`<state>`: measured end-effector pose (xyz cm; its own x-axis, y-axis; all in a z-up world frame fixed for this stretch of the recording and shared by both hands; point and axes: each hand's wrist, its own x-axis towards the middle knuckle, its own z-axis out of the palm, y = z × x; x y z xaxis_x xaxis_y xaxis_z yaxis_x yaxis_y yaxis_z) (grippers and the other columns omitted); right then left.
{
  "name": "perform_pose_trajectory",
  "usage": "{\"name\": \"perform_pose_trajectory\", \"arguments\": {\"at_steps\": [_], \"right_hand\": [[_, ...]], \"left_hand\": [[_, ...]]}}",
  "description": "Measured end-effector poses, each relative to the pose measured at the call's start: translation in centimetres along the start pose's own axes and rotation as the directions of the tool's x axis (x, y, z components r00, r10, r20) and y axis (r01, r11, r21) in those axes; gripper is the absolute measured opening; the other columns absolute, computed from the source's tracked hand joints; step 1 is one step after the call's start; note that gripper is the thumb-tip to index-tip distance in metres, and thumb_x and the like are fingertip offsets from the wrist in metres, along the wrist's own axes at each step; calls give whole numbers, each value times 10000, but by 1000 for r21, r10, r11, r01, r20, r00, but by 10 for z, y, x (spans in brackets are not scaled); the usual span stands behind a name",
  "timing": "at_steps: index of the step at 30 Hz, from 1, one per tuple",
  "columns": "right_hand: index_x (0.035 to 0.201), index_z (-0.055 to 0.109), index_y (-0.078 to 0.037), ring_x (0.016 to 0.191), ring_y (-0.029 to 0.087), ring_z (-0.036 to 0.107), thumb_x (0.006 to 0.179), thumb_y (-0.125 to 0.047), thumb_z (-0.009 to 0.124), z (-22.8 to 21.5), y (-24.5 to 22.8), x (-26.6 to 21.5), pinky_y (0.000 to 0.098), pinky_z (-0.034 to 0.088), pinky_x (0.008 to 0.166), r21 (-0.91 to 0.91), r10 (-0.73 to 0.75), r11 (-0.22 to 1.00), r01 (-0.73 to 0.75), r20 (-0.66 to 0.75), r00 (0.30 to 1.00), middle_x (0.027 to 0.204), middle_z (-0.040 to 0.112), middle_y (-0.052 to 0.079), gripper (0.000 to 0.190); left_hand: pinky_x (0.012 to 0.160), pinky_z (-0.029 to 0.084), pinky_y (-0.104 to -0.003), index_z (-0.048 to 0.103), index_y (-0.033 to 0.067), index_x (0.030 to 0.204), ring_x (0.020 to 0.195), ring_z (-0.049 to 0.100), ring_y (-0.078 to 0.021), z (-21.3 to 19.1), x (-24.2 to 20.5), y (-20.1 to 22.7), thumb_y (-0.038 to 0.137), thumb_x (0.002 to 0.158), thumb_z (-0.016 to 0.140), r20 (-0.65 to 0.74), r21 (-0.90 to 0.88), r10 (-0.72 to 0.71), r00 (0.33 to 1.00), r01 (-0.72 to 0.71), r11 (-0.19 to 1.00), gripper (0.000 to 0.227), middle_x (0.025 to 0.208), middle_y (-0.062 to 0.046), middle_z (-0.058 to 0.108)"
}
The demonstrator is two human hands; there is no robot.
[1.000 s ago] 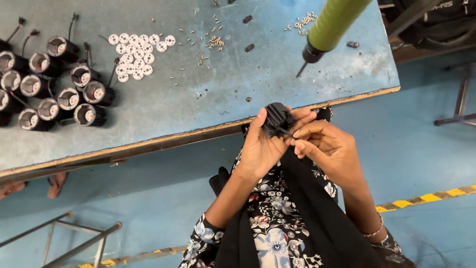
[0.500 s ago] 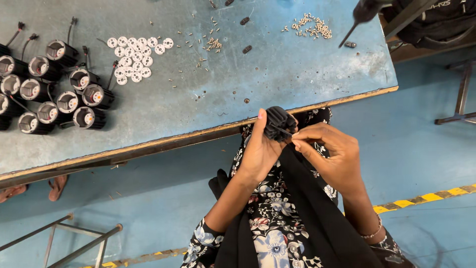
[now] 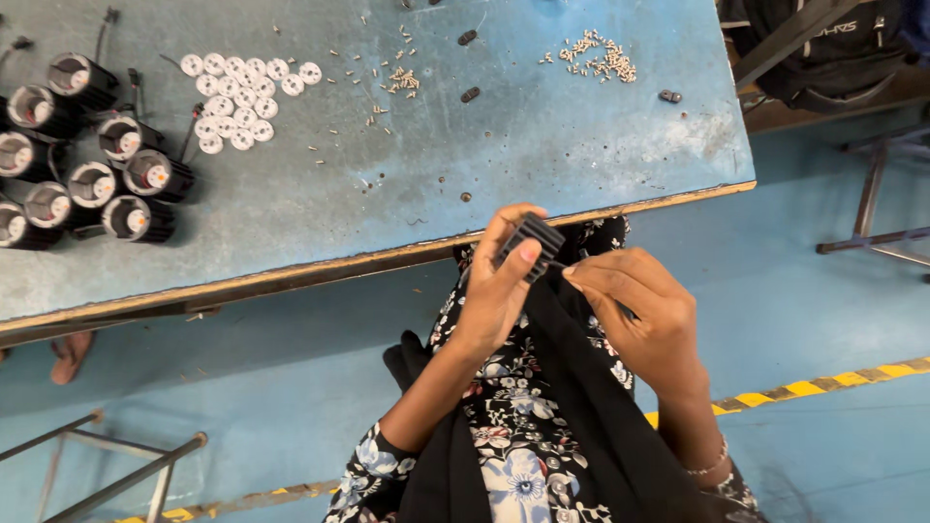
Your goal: The person uses a green power drill to screw components into small black cylindrical housings. They handle white circular parts and small screws, applying adhesive with a small stick to the white parts before inserting them into the housings. The person repeatedly picks up housings, drills them, and assembles the parts on a blue workbench.
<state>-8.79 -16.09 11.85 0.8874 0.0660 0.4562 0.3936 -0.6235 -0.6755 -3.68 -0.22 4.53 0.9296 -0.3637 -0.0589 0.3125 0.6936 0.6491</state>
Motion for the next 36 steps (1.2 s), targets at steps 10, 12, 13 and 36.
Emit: {"name": "perform_pose_trajectory", "arguments": {"at_steps": [10,12,13,36], "right_hand": [[1077,687,60,1079,196,675,929,51,724,28,80,-39,330,555,966,688,247,669,-281,152,957,1164,697,136,153],[1096,689,57,1113,187,684,927,1,740,31,90,-49,334,562,1003,733,312,582,-353,200,929,1211,696,139,186],[1115,689,52,1116,182,680,917,-36,768,33,93,-52,333,563,1003,764,307,543,-348,205,929,1215,694,129,230],[1105,673,29,1036,161,654,957,-23,777,28,54,-29,307,560,934,679,268,671,-299,155,951,1097,679,98,187]], "left_hand": [[1019,499,-292,536,94,1172,1158,579,-223,28,-10,31,80,771,897,367,697,344,864,-500,513,540,1242,-89,558],[1044,520,-308,524,96,1174,1190,622,-239,33,-12,34,64,807,885,422,661,309,852,-523,538,516,1261,-89,620],[1062,533,-313,518,96,1197,1214,640,-239,35,-13,36,62,832,877,437,629,285,853,-516,581,513,1268,-75,636],[1208,474,-437,457,63,1267,1333,610,-277,20,-7,12,155,973,775,151,-23,46,987,-44,999,443,1228,-128,665]]}}
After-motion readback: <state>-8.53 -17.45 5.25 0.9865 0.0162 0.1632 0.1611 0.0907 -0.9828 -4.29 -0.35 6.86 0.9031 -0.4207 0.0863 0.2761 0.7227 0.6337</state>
